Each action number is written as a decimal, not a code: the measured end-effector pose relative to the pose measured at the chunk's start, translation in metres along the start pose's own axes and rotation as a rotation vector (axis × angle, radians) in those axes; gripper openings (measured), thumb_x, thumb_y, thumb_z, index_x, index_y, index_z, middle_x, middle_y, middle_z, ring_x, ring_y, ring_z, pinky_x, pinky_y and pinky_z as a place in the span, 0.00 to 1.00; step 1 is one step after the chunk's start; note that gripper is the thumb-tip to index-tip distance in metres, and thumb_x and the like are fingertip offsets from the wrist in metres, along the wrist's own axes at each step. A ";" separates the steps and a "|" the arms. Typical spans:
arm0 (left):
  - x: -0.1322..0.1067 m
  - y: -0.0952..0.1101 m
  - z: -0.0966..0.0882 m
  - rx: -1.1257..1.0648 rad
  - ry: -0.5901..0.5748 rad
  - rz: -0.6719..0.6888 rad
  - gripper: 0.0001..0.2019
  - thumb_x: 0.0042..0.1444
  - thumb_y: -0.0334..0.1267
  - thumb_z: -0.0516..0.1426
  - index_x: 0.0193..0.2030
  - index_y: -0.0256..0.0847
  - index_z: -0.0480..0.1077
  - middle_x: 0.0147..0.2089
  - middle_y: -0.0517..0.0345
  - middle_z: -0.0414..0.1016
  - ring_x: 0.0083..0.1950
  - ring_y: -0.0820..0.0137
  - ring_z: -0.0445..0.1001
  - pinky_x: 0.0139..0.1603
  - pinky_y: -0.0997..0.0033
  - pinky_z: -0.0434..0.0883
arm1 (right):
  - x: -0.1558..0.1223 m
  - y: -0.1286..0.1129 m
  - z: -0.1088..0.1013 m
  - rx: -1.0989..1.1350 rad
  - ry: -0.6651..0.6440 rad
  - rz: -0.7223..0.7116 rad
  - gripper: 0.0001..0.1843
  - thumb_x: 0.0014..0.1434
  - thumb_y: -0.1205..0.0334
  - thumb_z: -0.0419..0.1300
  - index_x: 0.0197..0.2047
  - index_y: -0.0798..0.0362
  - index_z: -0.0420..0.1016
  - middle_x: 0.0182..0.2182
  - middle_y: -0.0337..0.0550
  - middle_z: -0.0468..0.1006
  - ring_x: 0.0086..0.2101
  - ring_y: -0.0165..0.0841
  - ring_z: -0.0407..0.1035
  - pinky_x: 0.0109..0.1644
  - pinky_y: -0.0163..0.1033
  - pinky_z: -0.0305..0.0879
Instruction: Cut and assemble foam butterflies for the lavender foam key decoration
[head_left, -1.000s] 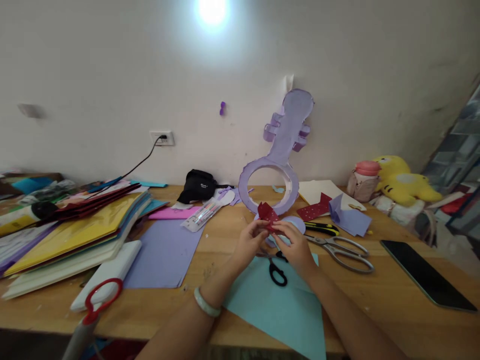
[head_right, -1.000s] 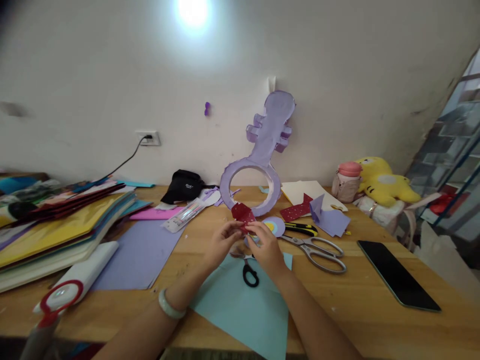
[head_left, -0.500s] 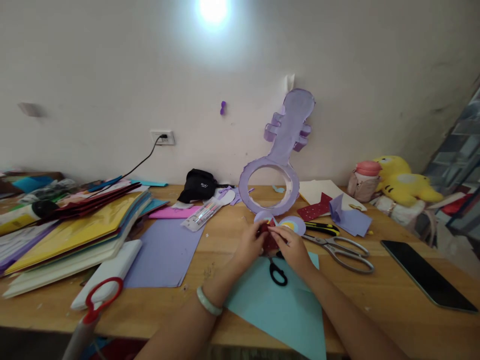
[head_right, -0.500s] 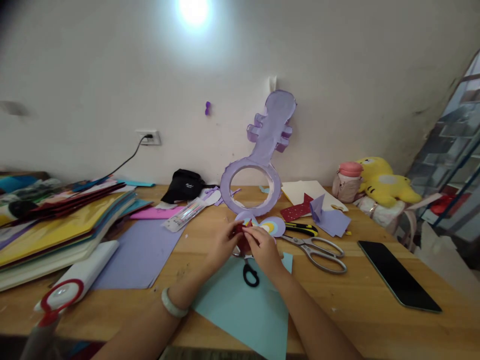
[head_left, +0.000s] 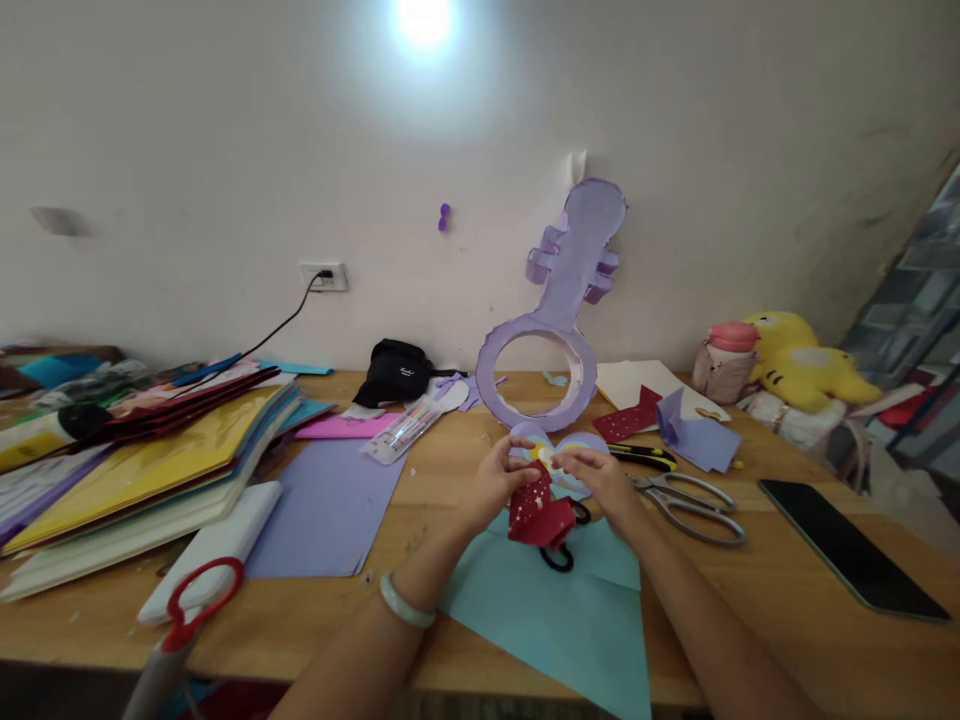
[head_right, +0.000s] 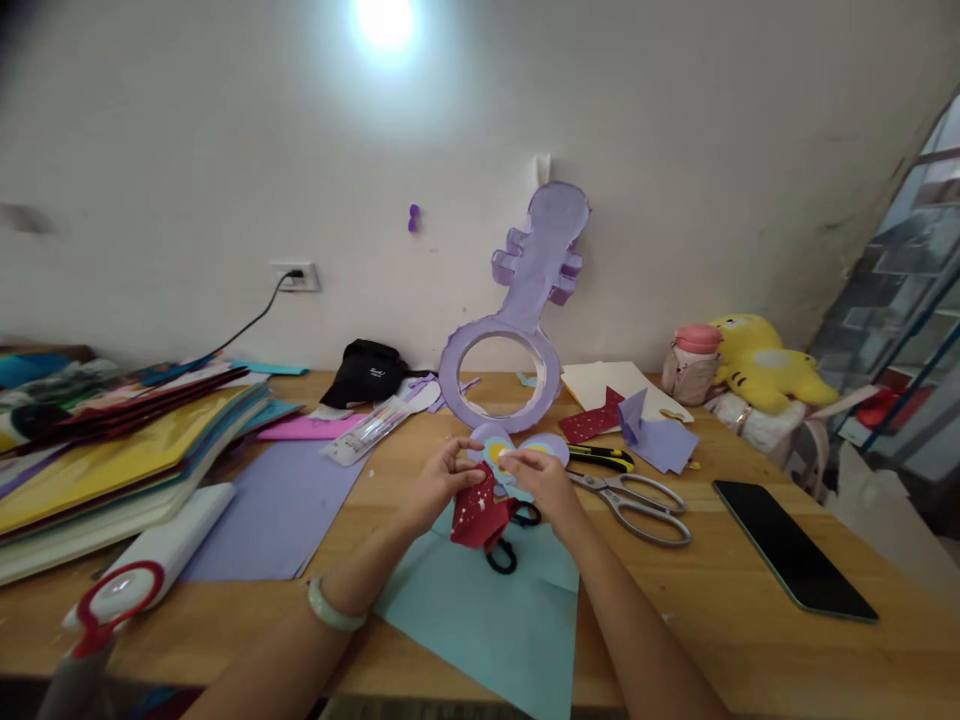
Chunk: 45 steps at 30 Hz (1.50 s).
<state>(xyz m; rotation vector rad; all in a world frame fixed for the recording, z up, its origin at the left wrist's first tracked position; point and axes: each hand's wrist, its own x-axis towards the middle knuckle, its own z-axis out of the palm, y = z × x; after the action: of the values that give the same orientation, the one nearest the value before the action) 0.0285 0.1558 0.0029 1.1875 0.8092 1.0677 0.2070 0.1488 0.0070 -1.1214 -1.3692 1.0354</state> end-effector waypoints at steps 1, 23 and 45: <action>0.000 0.000 0.000 0.003 -0.038 -0.021 0.26 0.36 0.43 0.70 0.41 0.42 0.65 0.25 0.66 0.75 0.22 0.73 0.71 0.24 0.76 0.64 | -0.001 -0.001 0.002 -0.020 -0.062 -0.002 0.18 0.42 0.43 0.69 0.25 0.50 0.81 0.26 0.41 0.80 0.29 0.38 0.72 0.34 0.41 0.68; 0.002 -0.009 -0.001 0.443 -0.025 0.340 0.06 0.54 0.34 0.60 0.40 0.42 0.72 0.48 0.52 0.75 0.49 0.64 0.73 0.49 0.65 0.70 | -0.001 0.011 0.012 0.080 0.105 0.086 0.25 0.40 0.37 0.67 0.27 0.52 0.75 0.16 0.35 0.69 0.19 0.30 0.64 0.23 0.36 0.64; 0.000 -0.009 0.004 0.465 0.193 0.181 0.06 0.51 0.40 0.60 0.29 0.41 0.76 0.30 0.60 0.77 0.36 0.66 0.74 0.41 0.68 0.70 | -0.010 0.024 0.013 -0.702 0.239 -0.806 0.13 0.66 0.63 0.55 0.38 0.51 0.82 0.34 0.48 0.82 0.37 0.41 0.76 0.42 0.47 0.71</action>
<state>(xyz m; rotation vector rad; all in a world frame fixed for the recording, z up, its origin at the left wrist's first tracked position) 0.0344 0.1542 -0.0048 1.5875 1.1599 1.1917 0.1966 0.1431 -0.0194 -0.9664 -1.8038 -0.1771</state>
